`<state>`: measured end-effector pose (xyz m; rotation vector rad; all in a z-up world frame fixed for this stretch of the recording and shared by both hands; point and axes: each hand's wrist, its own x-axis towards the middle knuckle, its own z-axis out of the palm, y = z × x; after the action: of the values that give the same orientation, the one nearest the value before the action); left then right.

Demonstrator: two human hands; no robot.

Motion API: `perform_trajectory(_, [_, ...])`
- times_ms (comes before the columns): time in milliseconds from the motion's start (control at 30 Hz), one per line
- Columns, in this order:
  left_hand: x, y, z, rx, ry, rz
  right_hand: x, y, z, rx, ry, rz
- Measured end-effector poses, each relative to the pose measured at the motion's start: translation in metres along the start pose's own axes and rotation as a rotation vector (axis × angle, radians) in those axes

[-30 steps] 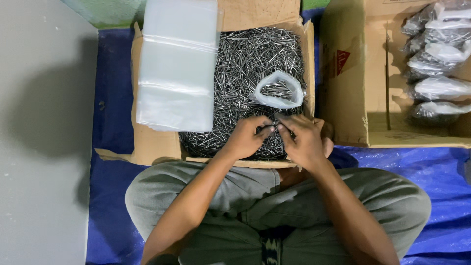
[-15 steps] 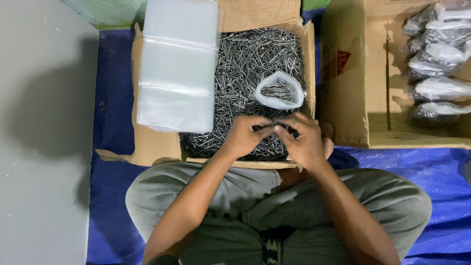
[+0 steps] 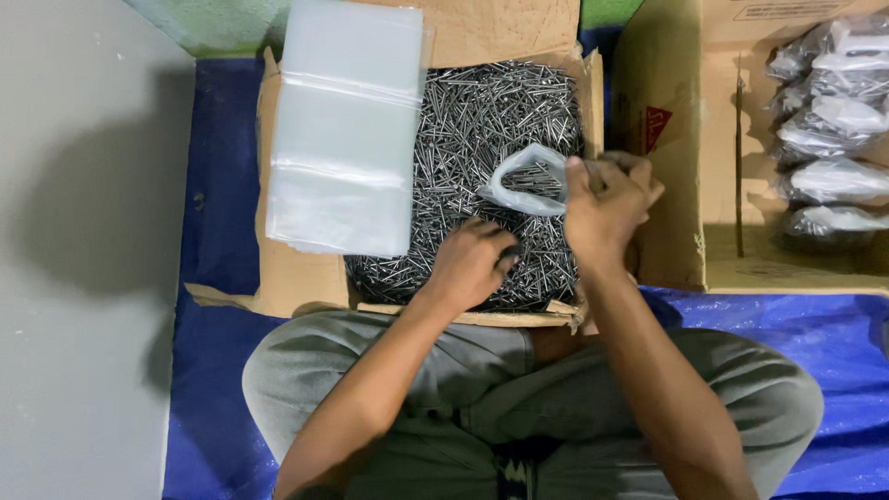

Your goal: The person picks up metal nails from a large cardboard box by hand and places them into a small plastic bag.

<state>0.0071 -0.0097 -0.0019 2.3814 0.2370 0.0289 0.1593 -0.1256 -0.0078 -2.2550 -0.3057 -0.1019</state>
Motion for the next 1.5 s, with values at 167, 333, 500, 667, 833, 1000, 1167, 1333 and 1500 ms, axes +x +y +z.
perform_trajectory(167, [-0.006,-0.001,0.001,0.242,-0.057,0.023,-0.005,-0.021,0.025,-0.157,-0.047,-0.035])
perform_trajectory(333, [-0.008,0.003,-0.013,0.303,-0.202,0.064,-0.016,-0.067,-0.023,-0.190,-0.356,-0.018])
perform_trajectory(500, [0.001,-0.011,0.001,0.370,-0.273,0.093,-0.031,-0.006,-0.042,-0.277,-0.082,-0.504])
perform_trajectory(667, [0.002,-0.042,0.025,0.331,-0.225,0.204,-0.055,0.023,-0.034,-0.201,-0.004,-0.551])
perform_trajectory(833, [0.004,-0.046,0.023,0.297,-0.141,0.351,-0.056,0.019,-0.034,-0.190,0.097,-0.620])
perform_trajectory(1000, [-0.002,-0.014,-0.021,0.082,-0.115,0.246,-0.061,0.024,-0.034,-0.161,-0.009,-0.780])
perform_trajectory(1167, [0.000,-0.011,-0.020,0.035,-0.151,0.194,-0.068,0.022,-0.029,-0.196,-0.330,-0.819])
perform_trajectory(1333, [-0.003,-0.008,-0.017,-0.078,-0.142,0.196,-0.066,0.026,-0.031,-0.214,-0.357,-0.815])
perform_trajectory(1500, [-0.006,-0.007,-0.021,0.091,-0.224,0.110,-0.055,0.019,-0.051,-0.206,-0.552,-0.624])
